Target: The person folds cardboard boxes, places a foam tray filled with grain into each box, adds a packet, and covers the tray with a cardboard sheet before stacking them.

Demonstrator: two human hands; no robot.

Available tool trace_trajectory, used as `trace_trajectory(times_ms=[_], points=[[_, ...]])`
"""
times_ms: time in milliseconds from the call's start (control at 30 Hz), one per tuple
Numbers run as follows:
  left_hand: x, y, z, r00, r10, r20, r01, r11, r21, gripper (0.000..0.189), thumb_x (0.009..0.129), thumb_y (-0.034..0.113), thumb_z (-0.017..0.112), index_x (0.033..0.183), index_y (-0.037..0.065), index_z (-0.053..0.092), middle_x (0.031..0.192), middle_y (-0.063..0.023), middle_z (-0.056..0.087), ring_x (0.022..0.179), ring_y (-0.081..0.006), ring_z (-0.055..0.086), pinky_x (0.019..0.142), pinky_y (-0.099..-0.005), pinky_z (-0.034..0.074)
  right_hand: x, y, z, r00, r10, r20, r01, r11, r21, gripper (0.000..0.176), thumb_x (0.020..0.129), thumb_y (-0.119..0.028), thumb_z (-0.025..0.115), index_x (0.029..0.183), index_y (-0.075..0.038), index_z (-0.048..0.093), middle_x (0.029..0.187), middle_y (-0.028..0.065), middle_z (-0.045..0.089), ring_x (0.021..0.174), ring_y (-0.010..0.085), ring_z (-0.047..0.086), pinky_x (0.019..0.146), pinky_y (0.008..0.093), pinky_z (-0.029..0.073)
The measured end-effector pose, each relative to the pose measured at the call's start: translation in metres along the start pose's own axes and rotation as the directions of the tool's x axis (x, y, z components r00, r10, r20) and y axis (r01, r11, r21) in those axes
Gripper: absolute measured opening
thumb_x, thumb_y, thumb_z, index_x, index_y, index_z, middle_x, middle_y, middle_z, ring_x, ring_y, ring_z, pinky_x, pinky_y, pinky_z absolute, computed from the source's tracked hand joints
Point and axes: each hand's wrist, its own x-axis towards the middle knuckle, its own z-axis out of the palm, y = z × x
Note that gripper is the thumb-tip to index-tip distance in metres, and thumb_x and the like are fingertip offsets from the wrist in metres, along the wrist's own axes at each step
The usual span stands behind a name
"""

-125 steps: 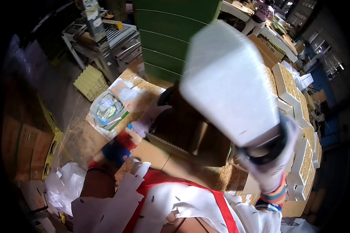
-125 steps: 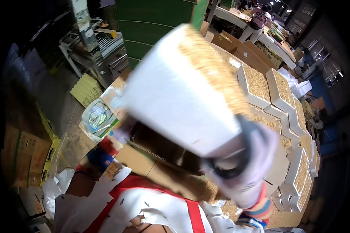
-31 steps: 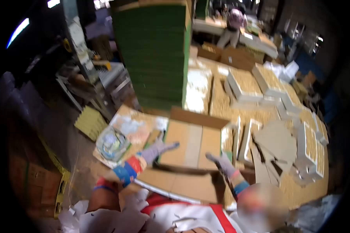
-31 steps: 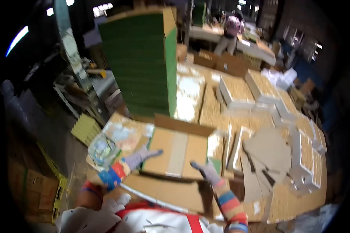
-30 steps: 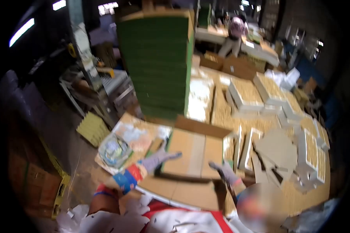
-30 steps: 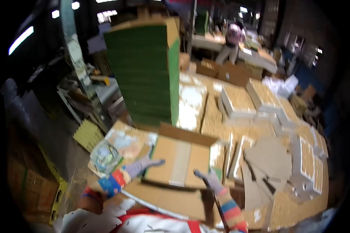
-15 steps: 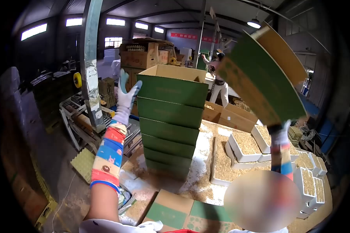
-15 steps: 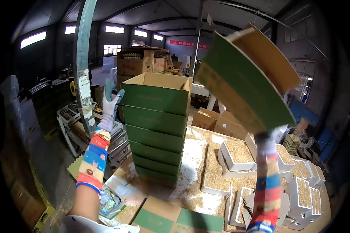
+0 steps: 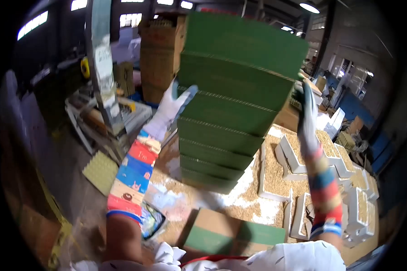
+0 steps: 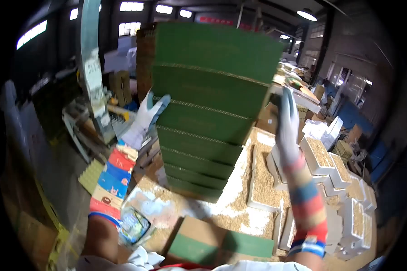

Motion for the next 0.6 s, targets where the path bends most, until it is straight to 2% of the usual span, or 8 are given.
trace_trajectory(times_ms=[33, 133, 167, 200, 267, 333, 433, 600], points=[[-0.002, 0.001, 0.002, 1.0, -0.009, 0.012, 0.009, 0.999, -0.035, 0.05, 0.089, 0.001, 0.058, 0.135, -0.002, 0.038, 0.124, -0.012, 0.055, 0.108, -0.0176, 0.059, 0.091, -0.0279, 0.048, -0.045, 0.037, -0.015, 0.987, -0.096, 0.131, 0.134, 0.935, -0.328, 0.043, 0.102, -0.025, 0.034, 0.137, -0.001, 0.04, 0.121, 0.0099, 0.056, 0.111, 0.0239, 0.054, 0.095, 0.0377, 0.044], [-0.008, 0.021, 0.012, 0.991, -0.127, 0.035, 0.129, 0.989, -0.069, 0.053, 0.088, 0.003, 0.062, 0.133, -0.006, 0.036, 0.127, -0.0157, 0.055, 0.11, -0.0202, 0.058, 0.093, -0.0298, 0.048, -0.203, 0.138, -0.028, 0.722, 0.302, 0.623, 0.145, 0.814, -0.563, 0.131, 0.053, -0.032, 0.09, 0.146, 0.006, 0.006, 0.151, 0.0246, 0.018, 0.142, 0.0338, 0.016, 0.114, 0.0374, 0.021], [0.0, -0.002, 0.005, 0.98, -0.193, 0.043, 0.197, 0.955, -0.22, 0.065, 0.085, 0.012, 0.069, 0.135, -0.007, 0.034, 0.126, -0.0187, 0.055, 0.104, -0.02, 0.061, 0.091, -0.0293, 0.049, -0.247, 0.173, -0.02, 0.762, 0.387, 0.52, -0.011, 0.81, -0.586, 0.131, 0.052, -0.029, 0.09, 0.146, 0.007, 0.005, 0.15, 0.0233, 0.02, 0.141, 0.0322, 0.019, 0.114, 0.0374, 0.021], [-0.008, 0.029, 0.01, 0.982, -0.186, -0.042, 0.19, 0.962, 0.195, 0.091, 0.078, 0.041, 0.075, 0.142, -0.004, 0.028, 0.131, -0.0218, 0.051, 0.114, -0.0264, 0.057, 0.093, -0.0356, 0.049, -0.29, 0.244, -0.025, 0.77, 0.504, 0.391, -0.302, 0.828, -0.473, 0.119, 0.056, -0.024, 0.089, 0.144, 0.008, 0.015, 0.145, 0.0225, 0.031, 0.134, 0.0296, 0.032, 0.111, 0.037, 0.027], [0.004, 0.016, 0.017, 0.989, -0.089, -0.122, 0.129, 0.92, 0.37, 0.089, 0.08, 0.049, 0.068, 0.142, -0.002, 0.029, 0.138, -0.0196, 0.045, 0.124, -0.0331, 0.044, 0.101, -0.0383, 0.039, -0.297, 0.242, 0.042, 0.741, 0.641, 0.199, -0.57, 0.757, -0.318, 0.061, 0.069, -0.008, 0.081, 0.12, 0.007, 0.05, 0.115, 0.0126, 0.059, 0.098, 0.0217, 0.057, 0.089, 0.0342, 0.047], [0.025, -0.013, 0.013, 0.995, -0.015, -0.103, 0.069, 0.839, 0.54, 0.088, 0.083, 0.057, 0.062, 0.143, 0.001, 0.03, 0.145, -0.0174, 0.039, 0.135, -0.0398, 0.032, 0.11, -0.041, 0.029, -0.324, 0.281, 0.054, 0.869, 0.491, -0.055, -0.475, 0.799, -0.369, 0.053, 0.071, -0.005, 0.078, 0.116, 0.008, 0.054, 0.115, 0.0144, 0.059, 0.099, 0.0229, 0.058, 0.091, 0.0345, 0.046], [0.05, -0.057, -0.009, 0.999, 0.018, -0.034, -0.012, 0.985, 0.173, 0.091, 0.078, 0.052, 0.068, 0.142, 0.0, 0.031, 0.14, -0.025, 0.041, 0.128, -0.0349, 0.042, 0.107, -0.0381, 0.034, -0.294, 0.278, 0.089, 0.854, 0.513, -0.087, -0.505, 0.776, -0.378, 0.054, 0.074, -0.004, 0.076, 0.119, 0.01, 0.051, 0.117, 0.0159, 0.058, 0.101, 0.0226, 0.057, 0.092, 0.033, 0.046], [0.164, -0.148, -0.038, 0.983, 0.125, -0.138, -0.079, 0.95, 0.302, 0.093, 0.068, 0.057, 0.075, 0.133, -0.002, 0.043, 0.127, -0.0249, 0.053, 0.118, -0.0351, 0.053, 0.101, -0.041, 0.043, -0.225, 0.381, 0.114, 0.858, 0.507, -0.085, -0.514, 0.843, -0.158, 0.061, 0.075, -0.002, 0.075, 0.124, 0.01, 0.04, 0.12, 0.017, 0.054, 0.105, 0.0228, 0.053, 0.095, 0.0325, 0.044]])
